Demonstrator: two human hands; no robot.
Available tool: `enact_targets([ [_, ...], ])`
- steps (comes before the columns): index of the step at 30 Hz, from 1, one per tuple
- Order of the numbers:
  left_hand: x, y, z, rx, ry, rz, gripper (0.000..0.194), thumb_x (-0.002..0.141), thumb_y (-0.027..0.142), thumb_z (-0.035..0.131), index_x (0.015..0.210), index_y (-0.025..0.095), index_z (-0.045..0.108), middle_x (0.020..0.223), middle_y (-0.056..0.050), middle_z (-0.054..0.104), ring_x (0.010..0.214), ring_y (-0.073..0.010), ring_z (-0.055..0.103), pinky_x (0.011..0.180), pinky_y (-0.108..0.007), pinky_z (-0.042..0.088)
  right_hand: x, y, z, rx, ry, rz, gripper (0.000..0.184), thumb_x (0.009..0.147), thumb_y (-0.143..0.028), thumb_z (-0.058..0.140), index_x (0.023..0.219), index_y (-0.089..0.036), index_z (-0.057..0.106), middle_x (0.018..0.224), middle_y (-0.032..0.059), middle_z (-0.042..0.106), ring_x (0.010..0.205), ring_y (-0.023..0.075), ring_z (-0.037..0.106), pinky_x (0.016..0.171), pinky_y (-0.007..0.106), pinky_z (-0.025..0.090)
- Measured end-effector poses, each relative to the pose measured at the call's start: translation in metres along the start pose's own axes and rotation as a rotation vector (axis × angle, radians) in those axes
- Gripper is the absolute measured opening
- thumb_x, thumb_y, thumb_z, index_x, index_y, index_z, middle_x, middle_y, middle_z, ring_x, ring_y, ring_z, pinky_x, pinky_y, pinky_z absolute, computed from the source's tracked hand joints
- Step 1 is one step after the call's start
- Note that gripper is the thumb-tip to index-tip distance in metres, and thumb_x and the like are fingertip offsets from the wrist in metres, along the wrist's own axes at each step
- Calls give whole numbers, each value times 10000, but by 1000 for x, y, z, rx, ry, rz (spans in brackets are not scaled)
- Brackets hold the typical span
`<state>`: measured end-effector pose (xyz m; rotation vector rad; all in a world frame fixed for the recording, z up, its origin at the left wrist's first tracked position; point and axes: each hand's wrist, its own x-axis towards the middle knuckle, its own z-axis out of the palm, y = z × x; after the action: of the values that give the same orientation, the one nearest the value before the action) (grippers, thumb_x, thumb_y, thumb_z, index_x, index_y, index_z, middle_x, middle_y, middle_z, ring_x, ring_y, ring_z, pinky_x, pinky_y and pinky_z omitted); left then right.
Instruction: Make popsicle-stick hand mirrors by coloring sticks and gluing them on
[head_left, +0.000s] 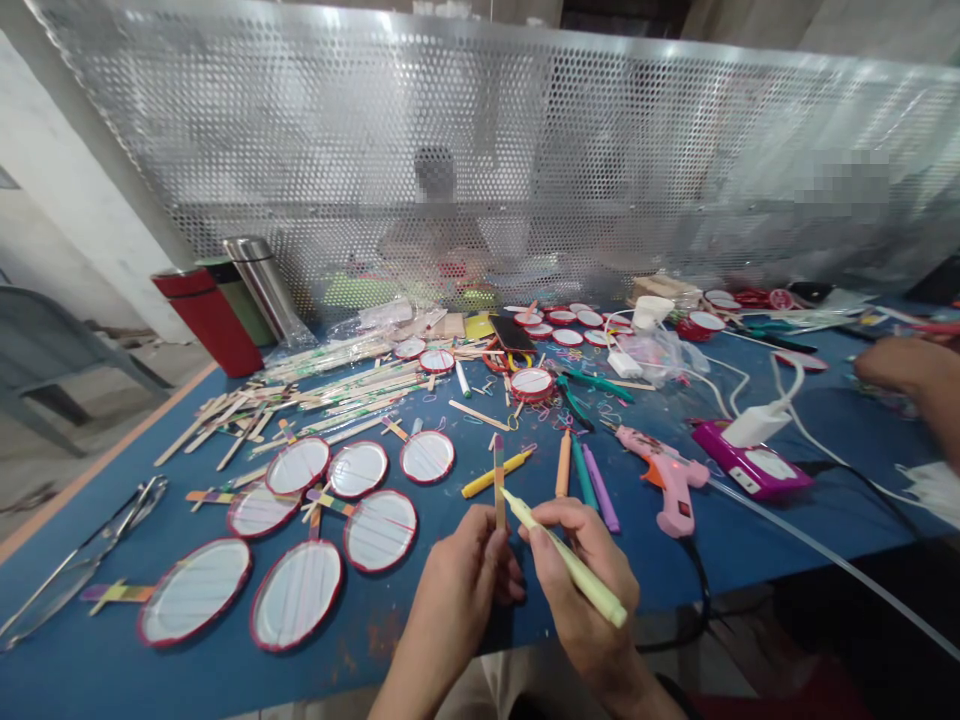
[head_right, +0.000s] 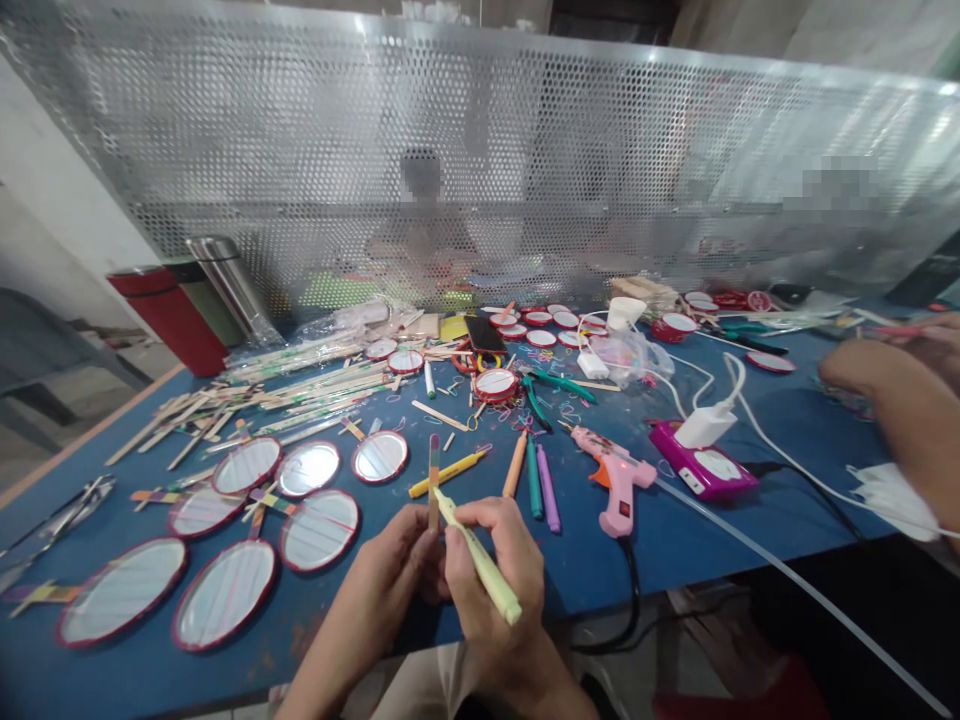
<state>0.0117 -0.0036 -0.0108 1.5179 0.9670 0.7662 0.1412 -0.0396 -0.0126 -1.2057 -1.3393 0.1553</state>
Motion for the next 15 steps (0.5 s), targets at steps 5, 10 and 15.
enact_targets([
  [5, 1, 0, 0, -4, 6, 2, 228, 949, 400, 443, 900, 207, 556, 648, 5, 650, 555, -149, 657, 556, -214, 518, 0, 0, 1, 13, -1, -11, 79, 889, -155, 534, 880, -213, 588, 796, -9, 626, 675, 121, 637, 606, 226, 506],
  [10, 0, 1, 0, -12, 1, -12, 235, 948, 413, 440, 895, 211, 547, 647, 9, 643, 555, -150, 658, 556, -216, 520, 1, -1, 2, 2, 15, 4, 77, 886, -160, 538, 871, -213, 593, 786, -3, 632, 670, 133, 641, 602, 240, 507],
  [15, 0, 1, 0, -6, 0, -1, 222, 951, 394, 440, 903, 208, 552, 653, 6, 653, 555, -147, 655, 559, -213, 517, 1, -1, 0, 19, -16, 0, 80, 891, -157, 537, 900, -216, 590, 801, -9, 625, 687, 121, 635, 615, 227, 505],
])
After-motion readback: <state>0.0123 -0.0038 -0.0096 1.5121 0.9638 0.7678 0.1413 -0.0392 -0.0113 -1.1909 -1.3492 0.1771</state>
